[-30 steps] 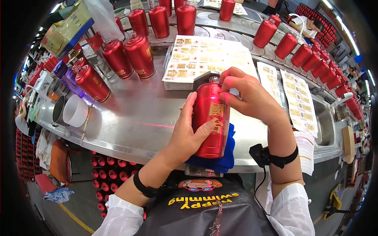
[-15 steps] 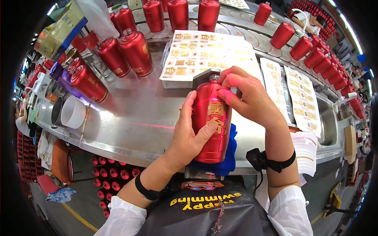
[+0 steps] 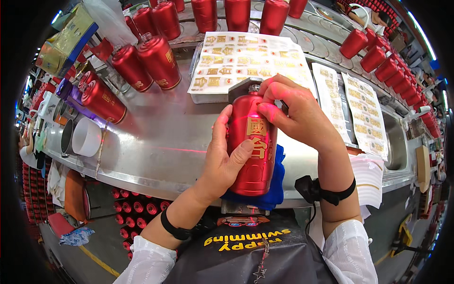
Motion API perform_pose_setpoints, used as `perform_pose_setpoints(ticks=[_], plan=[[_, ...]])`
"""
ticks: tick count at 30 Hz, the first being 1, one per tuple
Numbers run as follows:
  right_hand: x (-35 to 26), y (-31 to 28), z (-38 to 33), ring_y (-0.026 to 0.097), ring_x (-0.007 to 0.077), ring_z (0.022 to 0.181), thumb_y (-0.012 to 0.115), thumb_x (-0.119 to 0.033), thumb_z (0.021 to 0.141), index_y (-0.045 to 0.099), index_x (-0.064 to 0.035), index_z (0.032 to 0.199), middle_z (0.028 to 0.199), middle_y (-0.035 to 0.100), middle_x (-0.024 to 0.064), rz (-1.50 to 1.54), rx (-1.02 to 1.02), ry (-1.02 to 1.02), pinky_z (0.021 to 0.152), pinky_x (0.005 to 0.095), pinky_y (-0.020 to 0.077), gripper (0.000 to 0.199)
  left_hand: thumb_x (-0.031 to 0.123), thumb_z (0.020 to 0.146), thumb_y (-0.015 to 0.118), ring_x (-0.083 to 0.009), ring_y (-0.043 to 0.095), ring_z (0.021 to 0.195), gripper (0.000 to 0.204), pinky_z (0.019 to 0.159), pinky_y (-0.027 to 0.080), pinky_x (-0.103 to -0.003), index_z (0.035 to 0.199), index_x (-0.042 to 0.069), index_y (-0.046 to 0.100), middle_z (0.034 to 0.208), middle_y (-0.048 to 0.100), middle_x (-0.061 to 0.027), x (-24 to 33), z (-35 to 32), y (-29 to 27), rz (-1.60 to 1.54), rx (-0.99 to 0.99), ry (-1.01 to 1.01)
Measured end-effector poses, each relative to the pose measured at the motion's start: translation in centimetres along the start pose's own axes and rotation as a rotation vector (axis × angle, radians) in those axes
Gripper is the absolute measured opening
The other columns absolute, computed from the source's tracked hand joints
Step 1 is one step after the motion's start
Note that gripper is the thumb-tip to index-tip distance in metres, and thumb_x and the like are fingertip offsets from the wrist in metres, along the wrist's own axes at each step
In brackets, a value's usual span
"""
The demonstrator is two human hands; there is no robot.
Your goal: Applying gold decorative stickers to red metal canisters/bottles on an assembly line.
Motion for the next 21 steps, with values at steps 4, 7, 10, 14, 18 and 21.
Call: perform_pose_setpoints(ticks=[4,7,10,14,18,21], plan=[[0.26,0.10,-0.02,0.053,0.0193,0.070,0.061,-0.008,0.080,0.050,-0.0010,0.077,0.089,0.057,0.0080,-0.013,-0.005,-0.014,0.057,0.0280,0.0427,0.014,0.024,0.088,0.058,-0.0212,0.040,0.119,0.071,0.100,0.034,-0.033,0.137,-0.004,0.015,0.130,0.034,-0.0171,0.10,0.23,0.31,-0.025,-0.027,0.004],[-0.08,-0.08,0.07,0.054,0.0197,0.071,0.062,-0.008,0.080,0.050,-0.0008,0.077,0.089,0.057,0.0081,-0.022,0.003,-0.015,0.058,0.0284,0.0430,0.014,0.024,0.088,0.058,-0.0211,0.040,0.118,0.070,0.099,0.035,-0.033,0.136,-0.003,0.016,0.130,0.035,-0.0170,0.35,0.30,0.14,0.048,-0.028,0.005],[0.06,0.03,0.13,0.054,0.0200,0.072,0.062,-0.008,0.080,0.049,-0.0005,0.076,0.089,0.057,0.0083,-0.019,0.002,-0.006,0.059,0.0285,0.0433,0.015,0.024,0.088,0.058,-0.0210,0.041,0.118,0.069,0.099,0.035,-0.033,0.136,-0.003,0.016,0.129,0.035,-0.0170,0.23,0.30,-0.04,0.084,-0.018,0.019],[0.15,-0.02,0.10,0.054,0.0200,0.073,0.062,-0.008,0.080,0.049,-0.0003,0.075,0.088,0.058,0.0088,-0.026,0.011,-0.017,0.060,0.0284,0.0435,0.015,0.024,0.088,0.059,-0.0212,0.041,0.118,0.070,0.099,0.034,-0.033,0.136,-0.003,0.016,0.129,0.035,-0.0171,0.46,0.32,0.23,0.047,-0.016,0.012],[0.09,0.13,0.05,0.054,0.0198,0.073,0.062,-0.008,0.080,0.050,-0.0004,0.075,0.088,0.058,0.0087,-0.044,0.010,-0.017,0.059,0.0284,0.0434,0.015,0.024,0.087,0.060,-0.0217,0.040,0.119,0.072,0.100,0.033,-0.034,0.136,-0.003,0.016,0.130,0.034,-0.0176,0.09,0.25,-0.03,0.040,-0.031,-0.003],[0.19,0.08,0.10,0.054,0.0302,0.071,0.062,-0.011,0.078,0.053,0.0004,0.078,0.080,0.054,0.0128,0.009,0.016,0.014,0.063,0.0355,0.0444,0.014,0.024,0.086,0.061,-0.0219,0.039,0.119,0.073,0.101,0.032,-0.034,0.136,-0.003,0.015,0.131,0.033,-0.0178,0.15,0.25,-0.04,0.072,-0.034,-0.010]])
Point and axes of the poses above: each hand's wrist, its own z-axis towards the middle knuckle, its own y-axis out of the palm, x = y × z, the point moved 7 cm from there along z, towards the middle knuckle
